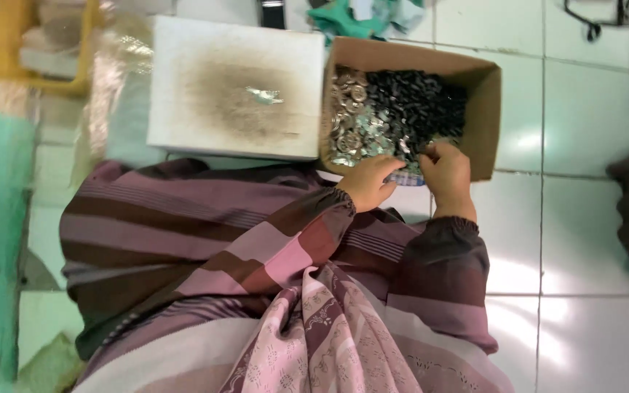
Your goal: The person sorts small metal fasteners and buttons from a cardboard box onto a white board, then places some into a clear plastic bag and seals it. The person continues to pick and place fasteners between the box and the board.
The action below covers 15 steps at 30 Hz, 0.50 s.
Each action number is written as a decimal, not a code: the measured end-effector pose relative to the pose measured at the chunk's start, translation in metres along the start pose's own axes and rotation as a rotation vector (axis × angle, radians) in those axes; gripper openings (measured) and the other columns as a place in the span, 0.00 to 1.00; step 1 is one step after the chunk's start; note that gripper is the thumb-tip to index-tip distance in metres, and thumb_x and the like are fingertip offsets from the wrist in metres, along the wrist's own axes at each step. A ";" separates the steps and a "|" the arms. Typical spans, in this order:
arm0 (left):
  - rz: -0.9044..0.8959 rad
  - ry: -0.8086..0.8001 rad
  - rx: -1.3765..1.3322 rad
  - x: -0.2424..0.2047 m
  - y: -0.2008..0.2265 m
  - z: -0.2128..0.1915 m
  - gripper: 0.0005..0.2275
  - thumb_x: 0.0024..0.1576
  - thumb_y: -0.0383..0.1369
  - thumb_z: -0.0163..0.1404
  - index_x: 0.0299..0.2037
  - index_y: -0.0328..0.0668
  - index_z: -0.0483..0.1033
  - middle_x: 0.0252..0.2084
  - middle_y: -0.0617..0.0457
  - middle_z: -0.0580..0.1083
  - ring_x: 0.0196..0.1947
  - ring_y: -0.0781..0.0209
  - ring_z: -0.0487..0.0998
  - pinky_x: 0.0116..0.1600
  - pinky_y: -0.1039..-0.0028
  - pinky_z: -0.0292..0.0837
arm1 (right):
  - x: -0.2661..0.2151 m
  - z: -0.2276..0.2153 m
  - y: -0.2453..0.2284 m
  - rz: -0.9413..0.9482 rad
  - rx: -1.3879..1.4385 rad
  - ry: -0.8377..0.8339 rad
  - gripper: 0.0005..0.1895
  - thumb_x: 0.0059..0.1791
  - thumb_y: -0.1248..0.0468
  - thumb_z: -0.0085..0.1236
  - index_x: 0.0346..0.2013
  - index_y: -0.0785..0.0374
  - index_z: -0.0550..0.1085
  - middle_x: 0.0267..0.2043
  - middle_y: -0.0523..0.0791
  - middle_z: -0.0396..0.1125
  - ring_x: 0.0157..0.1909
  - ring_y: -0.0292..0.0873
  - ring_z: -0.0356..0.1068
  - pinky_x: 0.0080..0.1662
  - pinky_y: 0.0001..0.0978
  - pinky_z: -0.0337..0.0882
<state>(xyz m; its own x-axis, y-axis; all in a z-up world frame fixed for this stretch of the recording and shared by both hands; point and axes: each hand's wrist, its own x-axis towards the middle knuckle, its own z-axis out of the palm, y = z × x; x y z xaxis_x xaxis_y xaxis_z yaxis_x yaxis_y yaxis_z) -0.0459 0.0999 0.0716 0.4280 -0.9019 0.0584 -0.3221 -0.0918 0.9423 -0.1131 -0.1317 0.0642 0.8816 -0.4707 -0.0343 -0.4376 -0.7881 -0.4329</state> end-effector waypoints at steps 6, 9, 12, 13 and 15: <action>0.110 0.589 0.412 -0.033 -0.072 0.004 0.21 0.59 0.29 0.52 0.64 0.48 0.71 0.62 0.43 0.71 0.61 0.41 0.75 0.64 0.56 0.74 | -0.014 0.055 -0.065 -0.475 0.148 0.106 0.10 0.48 0.68 0.64 0.40 0.51 0.84 0.38 0.44 0.74 0.45 0.49 0.73 0.48 0.39 0.75; 0.189 0.714 0.570 -0.062 -0.108 -0.018 0.19 0.53 0.31 0.56 0.57 0.48 0.75 0.57 0.44 0.73 0.56 0.43 0.78 0.59 0.57 0.76 | -0.017 0.075 -0.102 -0.540 0.242 0.074 0.12 0.46 0.70 0.64 0.40 0.52 0.84 0.37 0.44 0.73 0.44 0.49 0.73 0.47 0.39 0.74; 0.021 0.618 0.581 -0.110 -0.089 -0.052 0.16 0.60 0.31 0.52 0.59 0.49 0.73 0.62 0.46 0.70 0.61 0.45 0.74 0.64 0.58 0.72 | -0.012 0.099 -0.123 -0.559 0.197 0.055 0.09 0.46 0.68 0.65 0.39 0.52 0.84 0.37 0.45 0.71 0.44 0.51 0.72 0.46 0.43 0.73; 0.017 0.629 0.580 -0.117 -0.087 -0.066 0.16 0.60 0.31 0.52 0.59 0.49 0.73 0.62 0.46 0.70 0.61 0.45 0.74 0.64 0.58 0.72 | -0.007 0.109 -0.137 -0.570 0.195 0.049 0.09 0.46 0.68 0.65 0.39 0.52 0.84 0.37 0.45 0.71 0.44 0.51 0.72 0.46 0.43 0.73; -0.033 0.622 0.593 -0.136 -0.083 -0.084 0.13 0.63 0.29 0.48 0.58 0.48 0.72 0.60 0.46 0.68 0.62 0.42 0.72 0.64 0.51 0.71 | -0.007 0.131 -0.158 -0.624 0.254 0.142 0.08 0.46 0.71 0.63 0.38 0.59 0.83 0.35 0.48 0.68 0.42 0.55 0.71 0.47 0.43 0.73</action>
<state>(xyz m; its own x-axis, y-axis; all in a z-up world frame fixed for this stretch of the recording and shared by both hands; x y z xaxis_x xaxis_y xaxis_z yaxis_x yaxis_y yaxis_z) -0.0067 0.2655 0.0134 0.7738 -0.5159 0.3676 -0.6155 -0.4751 0.6288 -0.0273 0.0482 0.0147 0.9158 -0.0200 0.4012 0.2149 -0.8195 -0.5313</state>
